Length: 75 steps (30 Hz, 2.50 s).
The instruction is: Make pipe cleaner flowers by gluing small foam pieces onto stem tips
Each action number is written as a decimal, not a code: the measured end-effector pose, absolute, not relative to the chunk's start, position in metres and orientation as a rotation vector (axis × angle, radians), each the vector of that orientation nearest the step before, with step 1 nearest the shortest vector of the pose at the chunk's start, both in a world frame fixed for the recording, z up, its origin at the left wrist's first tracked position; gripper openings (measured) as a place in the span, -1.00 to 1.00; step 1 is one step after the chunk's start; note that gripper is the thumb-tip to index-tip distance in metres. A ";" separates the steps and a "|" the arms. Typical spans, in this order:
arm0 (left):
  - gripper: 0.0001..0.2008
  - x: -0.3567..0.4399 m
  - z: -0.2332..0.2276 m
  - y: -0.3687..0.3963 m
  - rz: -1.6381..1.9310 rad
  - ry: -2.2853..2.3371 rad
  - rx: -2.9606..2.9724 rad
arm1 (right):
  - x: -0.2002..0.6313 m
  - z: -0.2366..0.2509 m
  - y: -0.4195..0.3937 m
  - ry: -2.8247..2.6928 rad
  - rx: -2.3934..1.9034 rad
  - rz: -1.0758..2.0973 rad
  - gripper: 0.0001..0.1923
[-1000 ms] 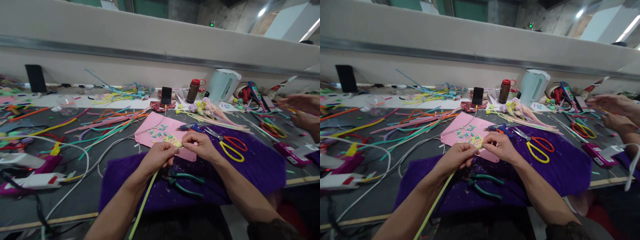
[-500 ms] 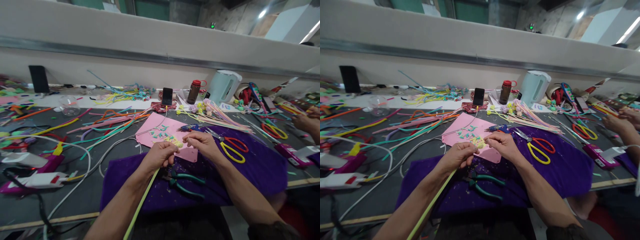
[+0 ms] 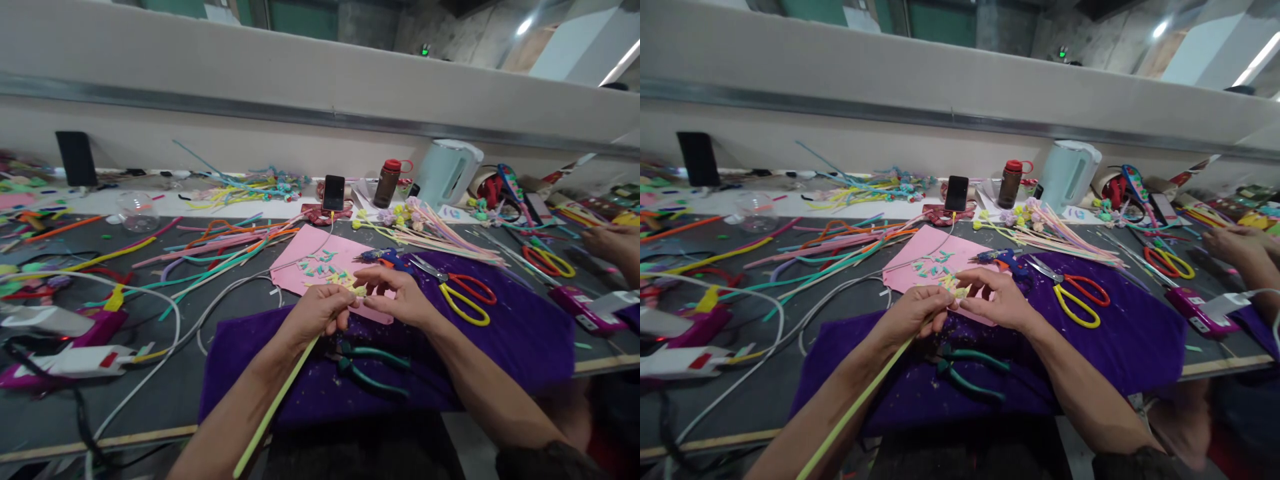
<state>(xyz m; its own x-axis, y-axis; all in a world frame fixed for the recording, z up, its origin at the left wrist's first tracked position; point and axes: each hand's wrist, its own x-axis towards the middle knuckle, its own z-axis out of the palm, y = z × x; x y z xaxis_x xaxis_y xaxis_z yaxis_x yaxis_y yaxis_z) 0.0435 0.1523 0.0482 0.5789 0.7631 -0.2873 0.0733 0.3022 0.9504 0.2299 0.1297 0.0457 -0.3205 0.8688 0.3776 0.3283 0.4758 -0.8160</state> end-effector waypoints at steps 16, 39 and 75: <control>-0.80 0.043 0.046 0.153 0.557 0.752 1.137 | 0.227 0.046 0.128 -1.890 -0.986 0.804 -0.61; -0.78 0.043 0.043 0.153 0.532 0.703 1.063 | 0.230 0.047 0.129 -1.911 -0.977 0.795 -0.71; -0.69 0.049 0.044 0.152 1.010 0.561 0.819 | 0.170 0.048 0.143 -1.339 -1.007 1.501 -0.73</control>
